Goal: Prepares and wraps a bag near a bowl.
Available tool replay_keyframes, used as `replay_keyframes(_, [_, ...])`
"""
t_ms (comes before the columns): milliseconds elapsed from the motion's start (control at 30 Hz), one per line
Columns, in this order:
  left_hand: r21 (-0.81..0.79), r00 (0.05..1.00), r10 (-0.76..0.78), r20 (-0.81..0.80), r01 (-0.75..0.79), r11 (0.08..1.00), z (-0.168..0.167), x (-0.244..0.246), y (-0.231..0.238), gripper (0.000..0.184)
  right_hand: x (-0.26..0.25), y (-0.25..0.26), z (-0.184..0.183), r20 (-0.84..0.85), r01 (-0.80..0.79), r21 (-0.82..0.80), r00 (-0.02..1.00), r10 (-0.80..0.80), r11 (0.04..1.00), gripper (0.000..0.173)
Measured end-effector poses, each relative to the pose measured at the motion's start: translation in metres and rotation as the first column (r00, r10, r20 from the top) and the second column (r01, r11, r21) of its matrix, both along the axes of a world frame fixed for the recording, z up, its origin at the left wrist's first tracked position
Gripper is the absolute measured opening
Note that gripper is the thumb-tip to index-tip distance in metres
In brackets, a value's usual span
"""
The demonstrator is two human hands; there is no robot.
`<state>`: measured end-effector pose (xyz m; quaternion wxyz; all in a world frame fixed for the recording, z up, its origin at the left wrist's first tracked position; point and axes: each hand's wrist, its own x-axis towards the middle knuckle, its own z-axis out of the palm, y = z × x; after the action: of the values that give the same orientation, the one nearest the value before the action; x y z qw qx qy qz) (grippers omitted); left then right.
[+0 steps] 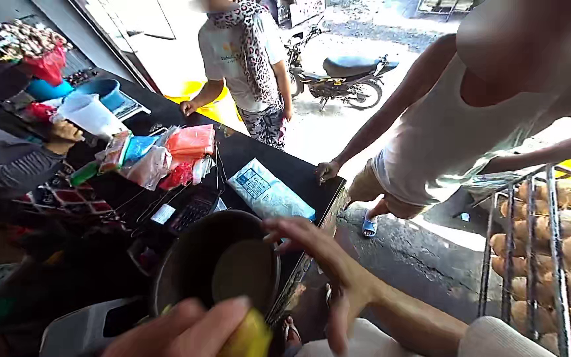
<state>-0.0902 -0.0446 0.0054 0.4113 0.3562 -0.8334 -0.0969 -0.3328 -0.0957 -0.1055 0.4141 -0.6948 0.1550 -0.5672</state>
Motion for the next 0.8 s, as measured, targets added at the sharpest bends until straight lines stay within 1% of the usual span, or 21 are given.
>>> replay_keyframes(33, [-0.07,0.999,-0.028,-0.025,0.026,0.997,-0.006,-0.031,-0.012,0.019,0.007,0.014,0.018,-0.028,-0.027,-0.086,0.999,0.024,0.996,0.11])
replay_keyframes(67, [-0.135,0.991,-0.057,-0.121,0.04,0.99,-0.016,-0.056,-0.021,0.017,0.011,0.031,0.026,-0.028,0.005,-0.119,1.0,-0.008,0.993,0.1])
replay_keyframes(100, [-0.167,0.966,-0.098,-0.238,0.059,0.984,-0.025,-0.074,-0.025,0.015,0.015,0.047,0.027,-0.007,0.11,-0.105,0.994,-0.112,0.988,0.081])
replay_keyframes(133, [-0.17,0.934,-0.135,-0.33,0.082,0.982,-0.032,-0.086,-0.026,0.014,0.017,0.06,0.024,0.015,0.234,-0.061,0.972,-0.234,0.97,0.056])
replay_keyframes(200, [-0.117,0.878,-0.183,-0.443,0.146,0.982,-0.047,-0.092,-0.026,0.012,0.019,0.081,0.016,0.03,0.45,0.075,0.891,-0.453,0.89,0.02])
replay_keyframes(233, [-0.068,0.863,-0.194,-0.467,0.184,0.981,-0.054,-0.089,-0.027,0.012,0.021,0.088,0.011,0.021,0.533,0.171,0.839,-0.544,0.829,0.016])
replay_keyframes(300, [0.053,0.852,-0.205,-0.482,0.262,0.964,-0.072,-0.078,-0.029,0.012,0.027,0.101,0.002,-0.014,0.602,0.338,0.772,-0.635,0.724,0.021])
replay_keyframes(367, [0.204,0.816,-0.239,-0.525,0.394,0.896,-0.094,-0.069,-0.03,0.011,0.037,0.111,-0.006,-0.057,0.662,0.439,0.696,-0.716,0.608,0.023])
replay_keyframes(400, [0.269,0.787,-0.243,-0.568,0.456,0.848,-0.105,-0.067,-0.028,0.009,0.04,0.117,-0.008,-0.104,0.702,0.45,0.656,-0.748,0.552,0.023])
replay_keyframes(433, [0.316,0.768,-0.232,-0.597,0.491,0.812,-0.113,-0.065,-0.027,0.007,0.039,0.124,-0.007,-0.166,0.748,0.425,0.618,-0.768,0.51,0.023])
replay_keyframes(467, [0.349,0.763,-0.225,-0.606,0.509,0.787,-0.119,-0.061,-0.025,0.006,0.036,0.13,-0.006,-0.229,0.787,0.376,0.59,-0.774,0.488,0.022])
replay_keyframes(533, [0.426,0.784,-0.244,-0.572,0.537,0.728,-0.121,-0.049,-0.029,0.009,0.025,0.14,0.002,-0.349,0.822,0.273,0.568,-0.745,0.499,0.023])
replay_keyframes(567, [0.498,0.801,-0.278,-0.531,0.56,0.663,-0.116,-0.042,-0.033,0.015,0.02,0.143,0.009,-0.399,0.825,0.235,0.564,-0.723,0.514,0.024])
replay_keyframes(600, [0.575,0.803,-0.333,-0.495,0.59,0.567,-0.11,-0.037,-0.039,0.024,0.016,0.144,0.016,-0.438,0.815,0.209,0.572,-0.694,0.54,0.026])
replay_keyframes(633, [0.63,0.783,-0.404,-0.474,0.622,0.466,-0.104,-0.034,-0.045,0.03,0.012,0.144,0.023,-0.464,0.79,0.199,0.597,-0.655,0.579,0.029])
replay_keyframes(667, [0.656,0.745,-0.478,-0.466,0.653,0.379,-0.099,-0.033,-0.05,0.028,0.008,0.143,0.029,-0.482,0.753,0.209,0.634,-0.604,0.624,0.031])
replay_keyframes(700, [0.661,0.7,-0.538,-0.469,0.683,0.312,-0.097,-0.033,-0.055,0.02,0.004,0.141,0.035,-0.494,0.71,0.239,0.676,-0.547,0.662,0.032])
replay_keyframes(733, [0.652,0.667,-0.573,-0.475,0.705,0.28,-0.096,-0.032,-0.06,0.013,-0.001,0.136,0.04,-0.511,0.677,0.258,0.701,-0.498,0.689,0.033])
replay_keyframes(800, [0.64,0.649,-0.587,-0.484,0.72,0.268,-0.097,-0.028,-0.067,0.014,-0.014,0.121,0.042,-0.547,0.636,0.225,0.709,-0.444,0.738,0.035])
